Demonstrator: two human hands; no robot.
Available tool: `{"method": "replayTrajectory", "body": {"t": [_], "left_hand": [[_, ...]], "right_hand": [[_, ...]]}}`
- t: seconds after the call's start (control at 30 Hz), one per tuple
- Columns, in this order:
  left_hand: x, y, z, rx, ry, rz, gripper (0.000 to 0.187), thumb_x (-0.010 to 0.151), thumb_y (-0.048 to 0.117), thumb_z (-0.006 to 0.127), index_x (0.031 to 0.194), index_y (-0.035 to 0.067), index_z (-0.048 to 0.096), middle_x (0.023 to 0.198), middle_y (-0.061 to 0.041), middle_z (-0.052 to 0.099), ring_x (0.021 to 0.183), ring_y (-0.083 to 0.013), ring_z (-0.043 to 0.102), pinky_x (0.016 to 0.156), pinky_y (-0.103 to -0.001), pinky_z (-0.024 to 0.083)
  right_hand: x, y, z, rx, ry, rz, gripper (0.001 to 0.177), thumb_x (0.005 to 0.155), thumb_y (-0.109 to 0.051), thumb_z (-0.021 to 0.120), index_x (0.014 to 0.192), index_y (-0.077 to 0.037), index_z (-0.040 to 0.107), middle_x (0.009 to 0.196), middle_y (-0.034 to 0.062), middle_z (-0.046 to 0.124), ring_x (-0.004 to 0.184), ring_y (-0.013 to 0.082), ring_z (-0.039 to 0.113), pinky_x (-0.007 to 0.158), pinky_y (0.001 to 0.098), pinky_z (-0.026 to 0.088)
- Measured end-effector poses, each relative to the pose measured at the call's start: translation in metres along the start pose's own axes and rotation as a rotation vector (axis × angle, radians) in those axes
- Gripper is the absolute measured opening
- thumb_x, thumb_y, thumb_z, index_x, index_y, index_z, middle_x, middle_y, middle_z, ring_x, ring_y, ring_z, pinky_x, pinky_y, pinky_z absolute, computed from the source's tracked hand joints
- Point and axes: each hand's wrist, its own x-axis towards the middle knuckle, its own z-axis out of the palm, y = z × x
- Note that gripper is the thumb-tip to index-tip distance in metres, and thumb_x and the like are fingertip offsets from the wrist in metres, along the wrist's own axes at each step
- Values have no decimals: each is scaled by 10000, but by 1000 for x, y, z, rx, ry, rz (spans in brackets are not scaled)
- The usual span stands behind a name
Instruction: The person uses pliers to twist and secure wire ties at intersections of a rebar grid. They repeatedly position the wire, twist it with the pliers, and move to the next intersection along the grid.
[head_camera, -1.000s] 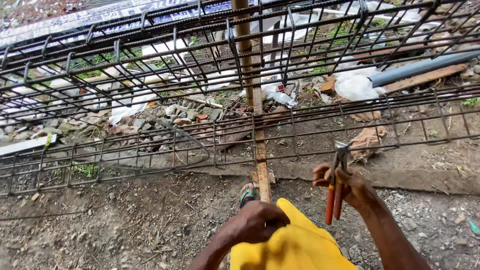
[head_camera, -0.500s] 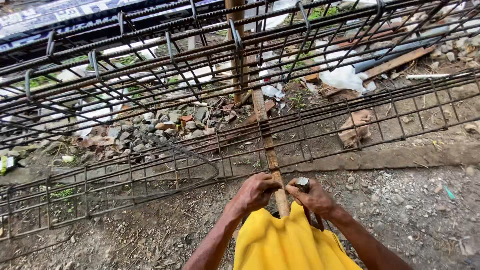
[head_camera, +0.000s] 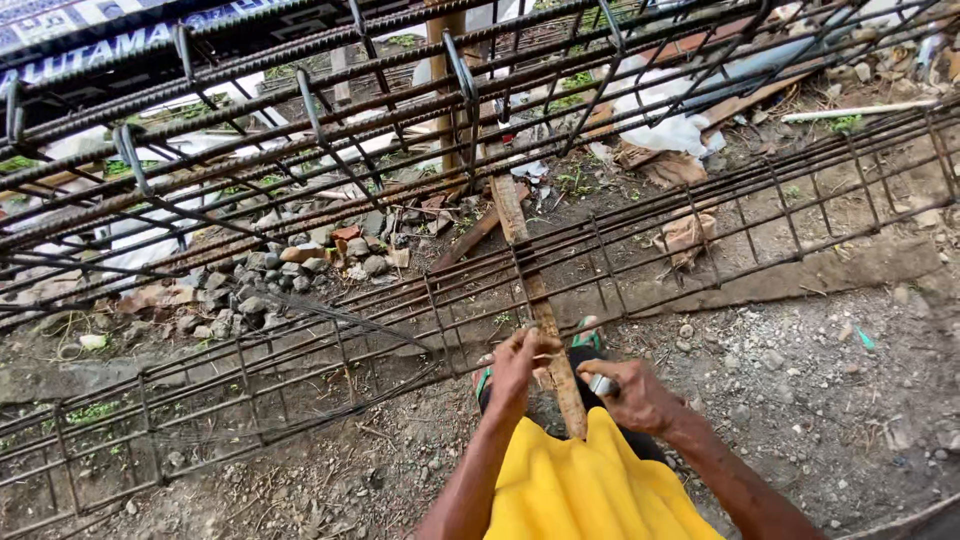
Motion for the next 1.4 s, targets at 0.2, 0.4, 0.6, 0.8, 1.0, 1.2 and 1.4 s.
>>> {"method": "replayTrajectory", "body": {"t": [0.2, 0.4, 0.6, 0.8, 1.0, 1.2, 1.4], "left_hand": [[31, 10, 3, -113, 140, 100, 223, 942, 91, 682, 1105, -54, 729, 754, -163, 729, 669, -196, 717, 582, -296, 628], [50, -11, 3, -386, 187, -126, 208, 980, 137, 626, 1118, -14, 665, 955, -226, 763, 801, -307, 769, 646, -339, 640], [60, -6, -11, 552, 105, -126, 519, 741, 408, 849, 1211, 224, 729, 1016, 19, 785, 1037, -152, 734, 914, -342, 551], [86, -19, -39, 900, 333, 357, 313, 977, 195, 561, 1218, 46, 695, 1095, -141, 682, 1151, -296, 635, 987, -407, 512], [127, -21, -46, 1274, 210, 205, 353, 945, 293, 499, 1092, 89, 747, 976, -183, 744, 1061, -376, 686, 973, -488, 479], [154, -32, -53, 1297, 89, -159, 514, 947, 542, 395, 1044, 180, 747, 1037, -154, 751, 1154, -350, 664, 1017, -499, 455], [182, -56, -60, 1229, 149, -271, 484, 942, 456, 402, 1061, 150, 758, 1042, -137, 763, 1174, -372, 660, 1046, -483, 395]], "right_hand": [[19, -1, -6, 2, -237, 24, 369, 821, 15, 652, 1177, -63, 710, 1063, 247, 753, 1051, 489, 671, 854, 587, 603], [34, 40, 0, 90, -246, 195, 390, 829, -33, 637, 1182, -158, 745, 1057, 162, 781, 1070, 313, 721, 873, 469, 613], [41, 34, 0, 35, -195, 260, 347, 862, -118, 669, 1178, -234, 752, 1054, 132, 785, 1064, 375, 706, 858, 495, 609], [50, 61, -11, 57, -190, 474, 349, 937, -303, 577, 1226, -226, 758, 1128, 128, 775, 1074, 375, 713, 929, 492, 581], [68, 64, -14, 47, -329, 476, 324, 877, -330, 661, 1089, -135, 808, 910, 142, 791, 890, 333, 747, 769, 477, 555], [90, 26, -28, 91, -287, 213, 341, 884, -177, 565, 1063, -9, 803, 944, 307, 737, 925, 479, 688, 888, 620, 438], [131, 73, 23, 55, -307, 306, 280, 872, -298, 655, 1015, -90, 777, 925, 196, 764, 975, 416, 711, 820, 531, 533]]}}
